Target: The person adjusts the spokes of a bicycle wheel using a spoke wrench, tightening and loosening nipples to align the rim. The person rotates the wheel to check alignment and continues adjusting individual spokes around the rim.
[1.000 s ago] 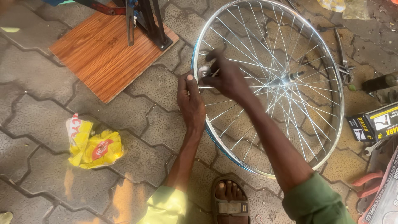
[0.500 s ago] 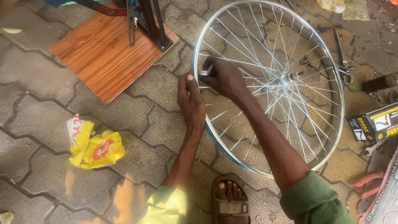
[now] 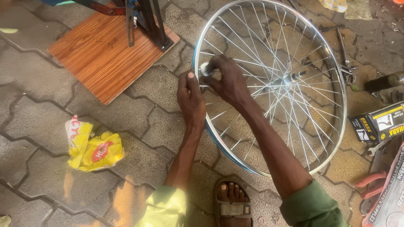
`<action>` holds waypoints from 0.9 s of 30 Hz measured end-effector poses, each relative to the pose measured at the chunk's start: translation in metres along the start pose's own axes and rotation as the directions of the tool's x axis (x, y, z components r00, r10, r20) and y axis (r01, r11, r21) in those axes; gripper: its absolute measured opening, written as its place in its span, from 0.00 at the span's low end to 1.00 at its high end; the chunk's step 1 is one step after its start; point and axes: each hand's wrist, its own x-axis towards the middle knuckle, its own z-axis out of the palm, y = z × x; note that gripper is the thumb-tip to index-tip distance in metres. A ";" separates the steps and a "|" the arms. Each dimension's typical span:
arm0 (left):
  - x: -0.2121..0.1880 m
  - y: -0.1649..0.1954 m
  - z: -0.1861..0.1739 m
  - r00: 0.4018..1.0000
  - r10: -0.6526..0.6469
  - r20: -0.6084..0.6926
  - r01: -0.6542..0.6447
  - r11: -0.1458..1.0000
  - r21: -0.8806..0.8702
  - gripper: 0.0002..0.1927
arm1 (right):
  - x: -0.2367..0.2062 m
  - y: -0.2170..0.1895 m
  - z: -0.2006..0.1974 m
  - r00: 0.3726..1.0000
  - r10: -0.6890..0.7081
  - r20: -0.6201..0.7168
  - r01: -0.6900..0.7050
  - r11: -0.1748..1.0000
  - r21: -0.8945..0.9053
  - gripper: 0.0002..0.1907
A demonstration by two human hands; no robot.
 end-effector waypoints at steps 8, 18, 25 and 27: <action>0.001 0.007 -0.007 0.989 -0.127 0.074 0.124 0.991 0.043 0.30 | -0.016 -0.012 -0.024 0.986 0.132 0.100 -0.137 0.990 0.042 0.18; -0.011 0.011 -0.002 0.997 -0.056 0.054 0.063 0.989 -0.131 0.27 | 0.007 -0.015 -0.014 0.952 0.236 0.197 -0.223 0.971 -0.085 0.18; -0.014 0.011 0.002 1.000 0.006 0.011 -0.005 0.997 -0.078 0.25 | 0.000 -0.028 -0.041 0.914 0.243 0.325 -0.354 0.869 0.346 0.16; -0.012 0.011 0.002 0.999 -0.044 0.015 0.045 0.995 -0.086 0.24 | 0.001 -0.029 -0.044 0.945 0.199 0.258 -0.285 0.889 0.359 0.12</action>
